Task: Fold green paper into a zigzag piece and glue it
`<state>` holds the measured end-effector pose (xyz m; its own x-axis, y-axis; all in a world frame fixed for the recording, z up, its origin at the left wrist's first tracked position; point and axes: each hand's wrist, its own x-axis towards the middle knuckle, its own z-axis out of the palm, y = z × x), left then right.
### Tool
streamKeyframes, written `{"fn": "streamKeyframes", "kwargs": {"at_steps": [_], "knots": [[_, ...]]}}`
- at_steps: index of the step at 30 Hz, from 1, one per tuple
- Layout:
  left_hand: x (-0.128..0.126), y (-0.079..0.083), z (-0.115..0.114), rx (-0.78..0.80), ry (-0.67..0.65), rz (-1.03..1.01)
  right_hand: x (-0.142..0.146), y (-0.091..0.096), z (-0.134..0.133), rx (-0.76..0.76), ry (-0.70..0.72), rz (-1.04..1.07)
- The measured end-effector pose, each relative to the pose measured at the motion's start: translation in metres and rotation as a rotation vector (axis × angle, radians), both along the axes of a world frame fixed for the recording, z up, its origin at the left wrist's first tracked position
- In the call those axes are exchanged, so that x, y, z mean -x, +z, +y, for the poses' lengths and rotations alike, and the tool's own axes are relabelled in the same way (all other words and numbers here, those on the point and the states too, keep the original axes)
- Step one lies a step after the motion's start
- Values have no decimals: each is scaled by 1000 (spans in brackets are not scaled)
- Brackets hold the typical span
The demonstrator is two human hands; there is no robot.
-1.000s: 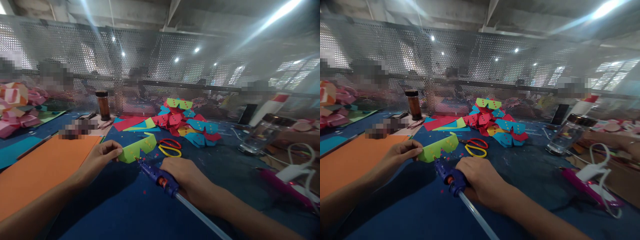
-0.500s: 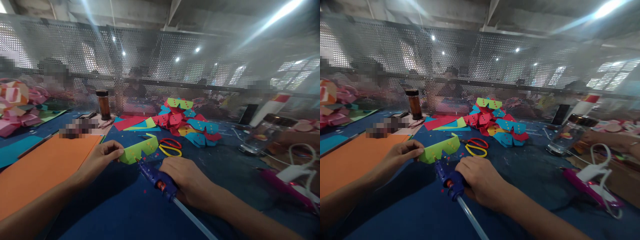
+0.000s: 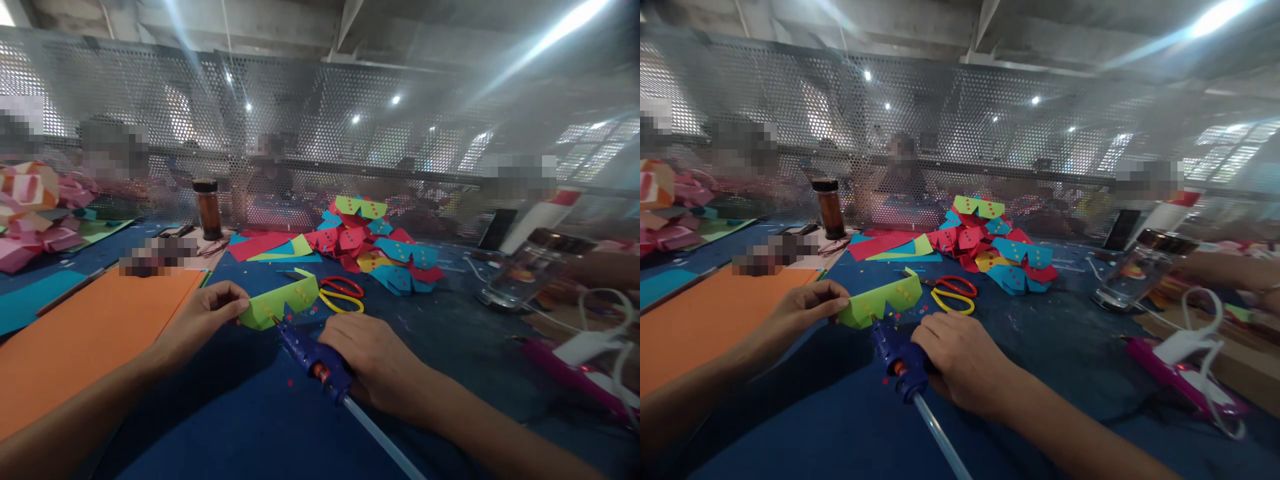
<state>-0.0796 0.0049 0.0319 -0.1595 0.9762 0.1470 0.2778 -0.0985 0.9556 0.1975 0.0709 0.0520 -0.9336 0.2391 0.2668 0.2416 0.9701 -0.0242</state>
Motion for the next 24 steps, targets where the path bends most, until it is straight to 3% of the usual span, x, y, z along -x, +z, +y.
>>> {"fn": "streamKeyframes", "kwargs": {"at_steps": [16,24], "knots": [[0,2,-1,20,-15,13,1,-4,1,-5,8,28],[6,-3,5,-15,11,-86,1,10,-5,84,39,93]]}}
